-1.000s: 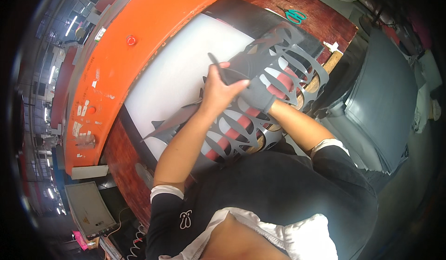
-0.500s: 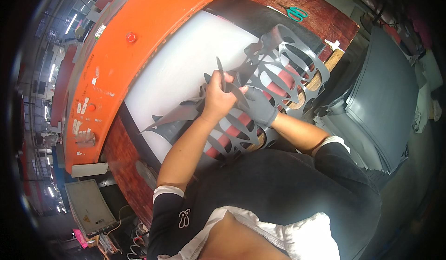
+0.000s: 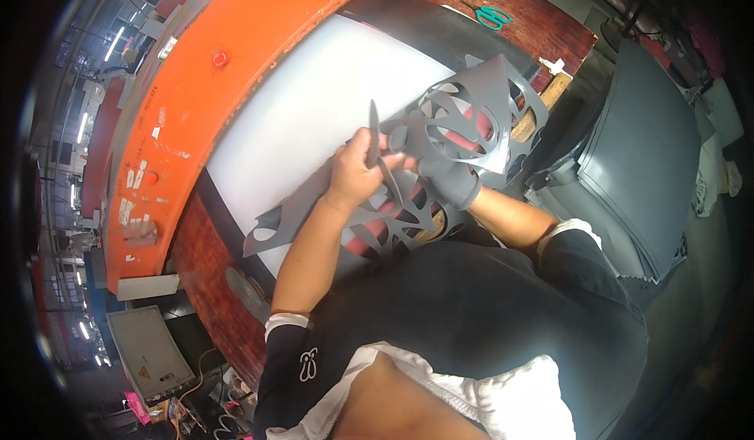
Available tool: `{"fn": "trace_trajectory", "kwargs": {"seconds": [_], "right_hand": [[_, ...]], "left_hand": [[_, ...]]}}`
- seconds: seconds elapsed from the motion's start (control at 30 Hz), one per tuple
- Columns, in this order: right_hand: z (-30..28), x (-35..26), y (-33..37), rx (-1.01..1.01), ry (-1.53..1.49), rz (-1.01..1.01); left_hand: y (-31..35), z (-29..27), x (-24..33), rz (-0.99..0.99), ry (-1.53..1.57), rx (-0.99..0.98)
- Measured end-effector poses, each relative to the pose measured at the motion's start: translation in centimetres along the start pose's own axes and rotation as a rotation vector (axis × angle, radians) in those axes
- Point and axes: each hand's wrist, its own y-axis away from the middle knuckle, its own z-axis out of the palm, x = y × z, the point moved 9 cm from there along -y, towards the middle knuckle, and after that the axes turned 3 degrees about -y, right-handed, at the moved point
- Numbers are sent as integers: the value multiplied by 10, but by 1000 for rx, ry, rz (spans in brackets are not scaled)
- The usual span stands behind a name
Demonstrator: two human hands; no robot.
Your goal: The person collects cut vinyl pieces from a pink basket and places them into a plastic bag. They then use a squeegee to press a large patterned vinyl sheet onto a backing and peel away the negative material, leaving the design on the backing. The finished sheet is stacked with others.
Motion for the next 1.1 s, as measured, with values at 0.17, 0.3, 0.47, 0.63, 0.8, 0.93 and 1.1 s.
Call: {"fn": "trace_trajectory", "kwargs": {"seconds": [0.17, 0.3, 0.47, 0.63, 0.8, 0.93, 1.1], "right_hand": [[5, -33, 10, -52, 10, -244], [-9, -31, 14, 36, -38, -215], [-58, 2, 18, 151, -231, 1], [-94, 38, 14, 285, -368, 279], [-90, 12, -1, 214, -530, -35], [-83, -5, 2, 94, -340, 19], [-54, -33, -7, -61, -221, -46]], "left_hand": [[3, -14, 6, -81, -3, 91], [1, -31, -16, -181, 693, 420], [0, -134, -28, -402, 808, 898], [-2, -153, -50, -436, 756, 730], [-11, -14, -48, -499, 621, 215], [-28, 37, -17, -523, 80, -22], [-55, 62, 12, -187, -181, -141]]}}
